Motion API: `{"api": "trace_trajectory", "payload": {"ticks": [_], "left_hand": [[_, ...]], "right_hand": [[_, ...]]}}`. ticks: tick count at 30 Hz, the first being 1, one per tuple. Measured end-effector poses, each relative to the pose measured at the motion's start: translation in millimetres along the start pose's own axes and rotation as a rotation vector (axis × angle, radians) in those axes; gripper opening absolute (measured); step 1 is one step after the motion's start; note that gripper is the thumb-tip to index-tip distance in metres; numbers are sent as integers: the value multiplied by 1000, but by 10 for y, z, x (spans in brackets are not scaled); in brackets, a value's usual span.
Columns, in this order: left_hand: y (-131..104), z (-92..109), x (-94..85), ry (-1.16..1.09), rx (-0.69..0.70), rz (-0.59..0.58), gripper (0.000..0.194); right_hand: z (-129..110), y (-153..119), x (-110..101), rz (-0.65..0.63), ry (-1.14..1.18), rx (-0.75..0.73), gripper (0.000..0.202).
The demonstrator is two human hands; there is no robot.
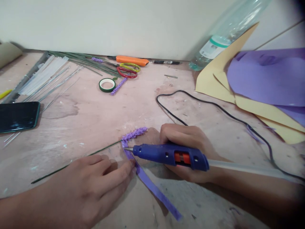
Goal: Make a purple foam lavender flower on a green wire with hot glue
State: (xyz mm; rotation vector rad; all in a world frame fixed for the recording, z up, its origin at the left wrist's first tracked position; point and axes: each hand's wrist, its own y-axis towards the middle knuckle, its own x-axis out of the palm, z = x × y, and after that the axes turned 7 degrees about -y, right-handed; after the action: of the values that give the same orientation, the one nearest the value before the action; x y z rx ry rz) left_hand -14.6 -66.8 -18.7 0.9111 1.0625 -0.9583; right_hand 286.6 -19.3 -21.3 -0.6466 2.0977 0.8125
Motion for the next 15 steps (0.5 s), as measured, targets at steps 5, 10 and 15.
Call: {"api": "trace_trajectory", "payload": {"ticks": [5, 10, 15], "left_hand": [[7, 0, -9, -34, 37, 14, 36], [20, -5, -18, -44, 28, 16, 35], [47, -17, -32, -36, 55, 33, 34]], "right_hand": [[-40, -2, -45, -72, -26, 52, 19], [-3, -6, -19, -15, -30, -18, 20], [20, -9, 10, 2, 4, -37, 19]]}}
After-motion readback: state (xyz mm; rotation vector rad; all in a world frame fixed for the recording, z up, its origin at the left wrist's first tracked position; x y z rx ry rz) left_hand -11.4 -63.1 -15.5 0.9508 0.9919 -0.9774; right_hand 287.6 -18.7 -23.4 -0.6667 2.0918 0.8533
